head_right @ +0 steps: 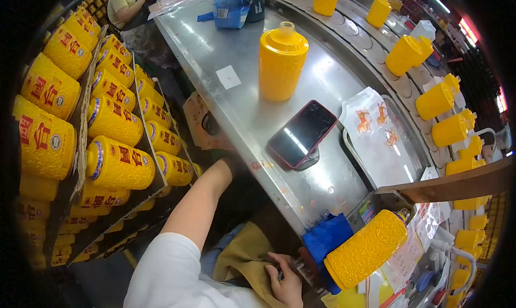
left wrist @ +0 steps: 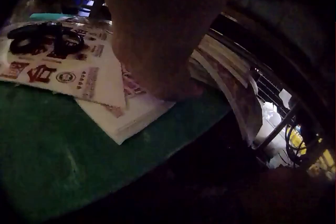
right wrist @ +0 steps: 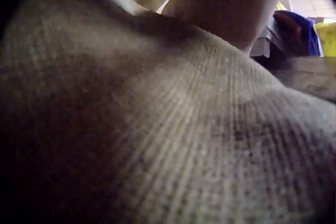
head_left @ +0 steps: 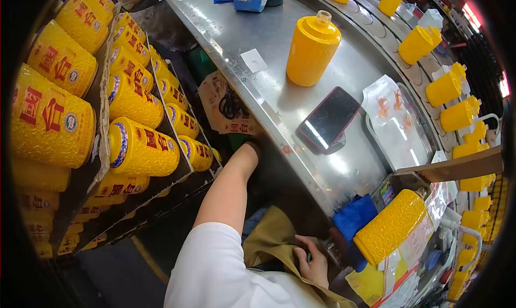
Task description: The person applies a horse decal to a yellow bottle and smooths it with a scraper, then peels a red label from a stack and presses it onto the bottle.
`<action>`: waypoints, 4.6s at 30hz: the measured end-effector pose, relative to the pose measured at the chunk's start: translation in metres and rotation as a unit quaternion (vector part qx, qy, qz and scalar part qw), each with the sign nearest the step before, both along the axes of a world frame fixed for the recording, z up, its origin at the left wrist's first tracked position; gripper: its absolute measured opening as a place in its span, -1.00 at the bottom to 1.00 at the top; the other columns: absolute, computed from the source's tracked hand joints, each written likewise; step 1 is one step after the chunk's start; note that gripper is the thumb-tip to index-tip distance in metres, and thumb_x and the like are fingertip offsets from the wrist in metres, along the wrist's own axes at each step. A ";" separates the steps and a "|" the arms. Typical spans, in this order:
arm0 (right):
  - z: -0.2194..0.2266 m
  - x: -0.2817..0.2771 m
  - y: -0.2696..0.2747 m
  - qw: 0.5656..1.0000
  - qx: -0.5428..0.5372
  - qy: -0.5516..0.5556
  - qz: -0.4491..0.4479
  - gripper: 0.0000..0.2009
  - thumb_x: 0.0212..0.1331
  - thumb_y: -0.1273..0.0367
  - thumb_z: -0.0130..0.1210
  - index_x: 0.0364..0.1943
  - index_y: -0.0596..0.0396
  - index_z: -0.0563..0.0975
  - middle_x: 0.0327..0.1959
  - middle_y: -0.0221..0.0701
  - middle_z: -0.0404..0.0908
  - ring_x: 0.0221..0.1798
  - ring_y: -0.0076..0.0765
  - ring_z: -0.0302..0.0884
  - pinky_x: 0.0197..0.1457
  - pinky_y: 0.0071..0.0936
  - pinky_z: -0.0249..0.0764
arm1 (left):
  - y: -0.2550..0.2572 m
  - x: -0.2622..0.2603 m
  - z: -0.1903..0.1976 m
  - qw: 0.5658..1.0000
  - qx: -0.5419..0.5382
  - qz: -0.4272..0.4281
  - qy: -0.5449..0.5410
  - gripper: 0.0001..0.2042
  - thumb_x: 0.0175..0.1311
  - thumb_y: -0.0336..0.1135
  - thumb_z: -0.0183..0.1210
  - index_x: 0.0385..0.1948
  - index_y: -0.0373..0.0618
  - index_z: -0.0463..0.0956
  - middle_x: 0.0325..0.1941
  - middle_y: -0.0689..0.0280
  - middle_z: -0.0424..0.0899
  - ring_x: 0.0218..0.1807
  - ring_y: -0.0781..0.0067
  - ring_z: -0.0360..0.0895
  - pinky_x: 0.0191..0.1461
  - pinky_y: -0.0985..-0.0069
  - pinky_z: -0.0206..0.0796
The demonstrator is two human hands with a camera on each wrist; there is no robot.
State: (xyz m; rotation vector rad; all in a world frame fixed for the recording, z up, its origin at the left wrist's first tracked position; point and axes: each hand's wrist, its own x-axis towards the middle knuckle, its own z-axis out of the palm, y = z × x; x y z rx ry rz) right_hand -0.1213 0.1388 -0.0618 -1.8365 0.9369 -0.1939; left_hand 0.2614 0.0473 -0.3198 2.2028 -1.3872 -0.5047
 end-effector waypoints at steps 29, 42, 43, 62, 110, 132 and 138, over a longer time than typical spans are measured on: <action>-0.142 -0.052 -0.008 0.953 0.195 0.228 -0.048 -0.64 0.46 0.22 0.09 0.22 0.05 0.56 0.21 -0.13 0.61 0.26 -0.03 0.54 0.27 -0.26 0.44 | 0.465 -0.237 -0.013 0.699 0.461 0.362 0.409 -0.05 0.43 0.50 -0.35 0.40 -0.33 0.34 0.34 -0.20 0.51 0.45 -0.12 0.40 0.53 0.23 0.16; -0.105 0.029 0.113 0.950 0.255 0.085 -0.157 -0.70 0.37 0.39 0.17 0.14 0.14 0.59 -0.03 -0.30 0.71 0.00 -0.38 0.59 0.15 -0.45 0.47 | 0.574 -0.187 0.053 0.694 0.425 0.339 0.472 -0.22 0.58 0.28 -0.32 0.31 -0.37 0.42 0.22 -0.09 0.63 0.33 0.03 0.53 0.46 0.32 0.25; -0.092 0.035 0.110 0.954 0.237 0.046 -0.176 -0.71 0.37 0.42 0.15 0.13 0.16 0.59 -0.04 -0.29 0.72 -0.03 -0.43 0.58 0.13 -0.47 0.46 | 0.562 -0.176 0.051 0.704 0.417 0.327 0.473 -0.24 0.59 0.26 -0.32 0.31 -0.38 0.42 0.21 -0.08 0.64 0.32 0.04 0.54 0.45 0.33 0.26; -0.158 0.157 -0.076 0.994 -0.080 -0.067 -0.037 -0.75 0.41 0.38 0.14 0.09 0.11 0.66 -0.11 -0.44 0.72 -0.12 -0.58 0.52 0.07 -0.54 0.42 | 0.196 -0.085 0.094 0.966 -0.040 -0.139 0.213 -0.53 0.24 -0.33 0.38 0.13 -0.39 0.49 0.26 -0.06 0.48 0.23 -0.08 0.49 0.29 0.15 0.34; -0.264 0.178 -0.339 0.831 -0.476 -0.140 -0.253 -0.57 0.34 0.07 0.28 0.09 0.09 0.70 0.09 -0.37 0.75 0.10 -0.35 0.66 0.23 -0.42 0.48 | 0.281 0.034 0.082 0.591 -0.060 0.086 0.800 -0.34 0.27 -0.20 0.37 0.37 -0.21 0.32 0.43 0.04 0.39 0.42 0.04 0.38 0.45 0.10 0.27; -0.245 0.216 -0.344 0.797 -0.478 -0.156 -0.335 -0.56 0.27 0.03 0.32 0.00 0.08 0.75 0.08 -0.30 0.77 0.07 -0.27 0.70 0.20 -0.34 0.52 | 0.270 0.033 0.079 0.581 -0.036 0.085 0.808 -0.27 0.27 -0.15 0.38 0.43 -0.16 0.27 0.47 0.09 0.36 0.45 0.09 0.36 0.48 0.09 0.27; -0.219 0.231 -0.342 0.741 -0.594 0.055 -0.309 -0.65 0.31 0.17 0.23 -0.02 0.16 0.72 0.02 -0.28 0.76 0.04 -0.23 0.70 0.20 -0.34 0.53 | 0.262 0.034 0.083 0.589 -0.030 0.084 0.803 -0.26 0.26 -0.13 0.38 0.45 -0.15 0.25 0.49 0.10 0.35 0.46 0.11 0.36 0.49 0.08 0.26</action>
